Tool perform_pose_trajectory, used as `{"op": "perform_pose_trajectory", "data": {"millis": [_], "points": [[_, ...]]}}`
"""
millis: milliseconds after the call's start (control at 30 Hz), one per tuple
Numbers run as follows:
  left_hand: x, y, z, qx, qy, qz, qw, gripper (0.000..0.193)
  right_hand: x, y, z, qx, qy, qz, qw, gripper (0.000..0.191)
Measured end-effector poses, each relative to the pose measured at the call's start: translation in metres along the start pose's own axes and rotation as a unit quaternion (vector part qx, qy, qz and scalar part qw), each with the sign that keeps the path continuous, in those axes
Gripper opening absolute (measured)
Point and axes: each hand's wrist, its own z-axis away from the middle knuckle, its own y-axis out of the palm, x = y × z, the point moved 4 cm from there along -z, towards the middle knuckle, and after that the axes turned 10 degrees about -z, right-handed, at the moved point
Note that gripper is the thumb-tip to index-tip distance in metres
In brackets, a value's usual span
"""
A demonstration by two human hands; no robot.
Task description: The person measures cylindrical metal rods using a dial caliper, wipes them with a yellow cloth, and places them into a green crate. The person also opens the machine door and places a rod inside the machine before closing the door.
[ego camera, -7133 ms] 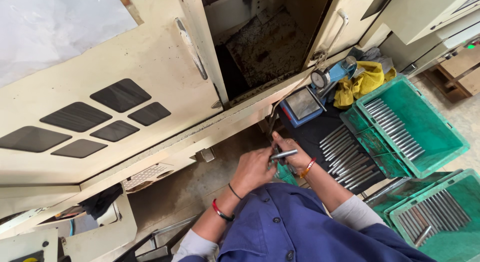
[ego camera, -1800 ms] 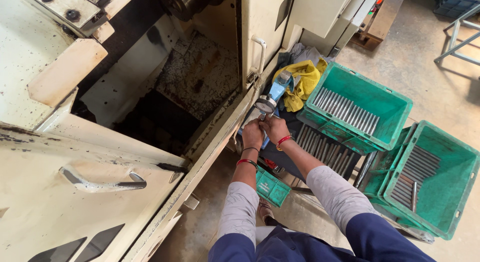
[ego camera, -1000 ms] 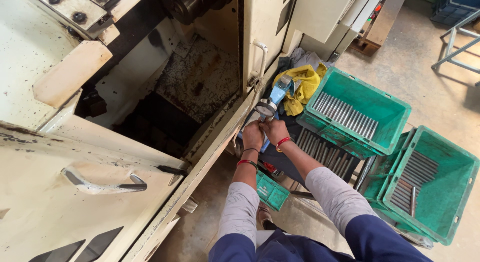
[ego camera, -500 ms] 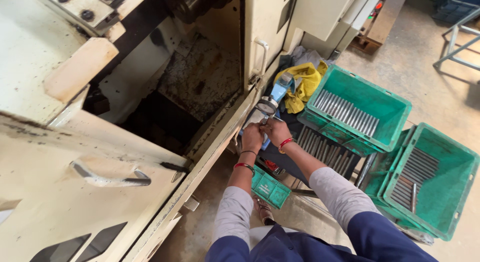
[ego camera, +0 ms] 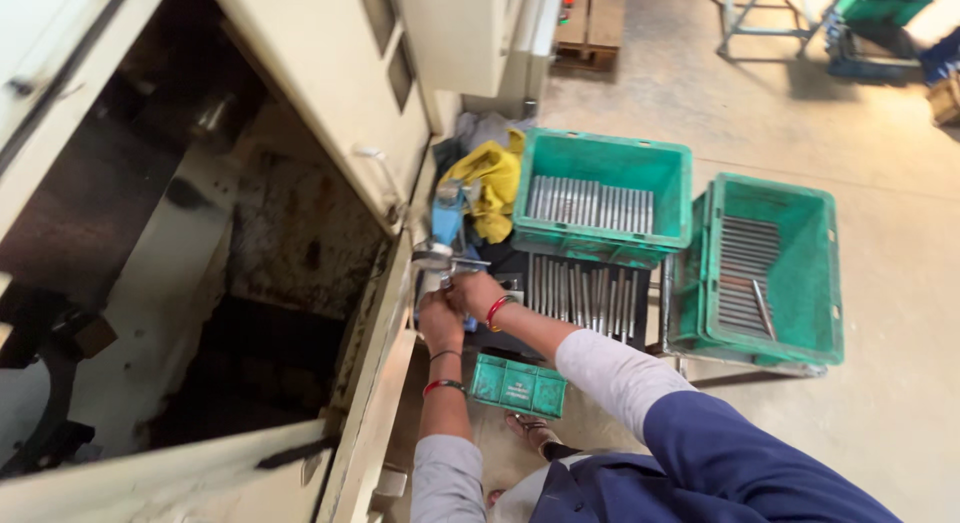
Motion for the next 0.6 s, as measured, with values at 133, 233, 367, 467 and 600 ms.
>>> {"op": "perform_pose_trajectory", "data": {"millis": [133, 233, 367, 467, 600], "points": [[-0.004, -0.002, 0.000, -0.019, 0.023, 0.026, 0.999, 0.016, 0.005, -0.004, 0.003, -0.015, 0.040, 0.027, 0.999, 0.022], [-0.007, -0.004, 0.000, -0.032, 0.027, 0.048, 0.998, 0.017, 0.009, -0.007, 0.004, -0.021, 0.008, 0.028, 0.999, 0.022], [-0.004, -0.005, -0.005, -0.034, 0.008, 0.010, 0.999, 0.017, 0.008, -0.002, -0.002, -0.005, -0.025, 0.050, 0.998, 0.023], [-0.001, -0.003, -0.007, -0.014, -0.019, 0.004, 1.000, 0.018, 0.006, 0.001, -0.006, 0.014, -0.038, 0.049, 0.998, 0.023], [0.001, -0.004, -0.006, -0.023, -0.034, -0.013, 0.999, 0.019, 0.009, 0.006, -0.008, 0.044, -0.084, 0.103, 0.990, 0.019]]}}
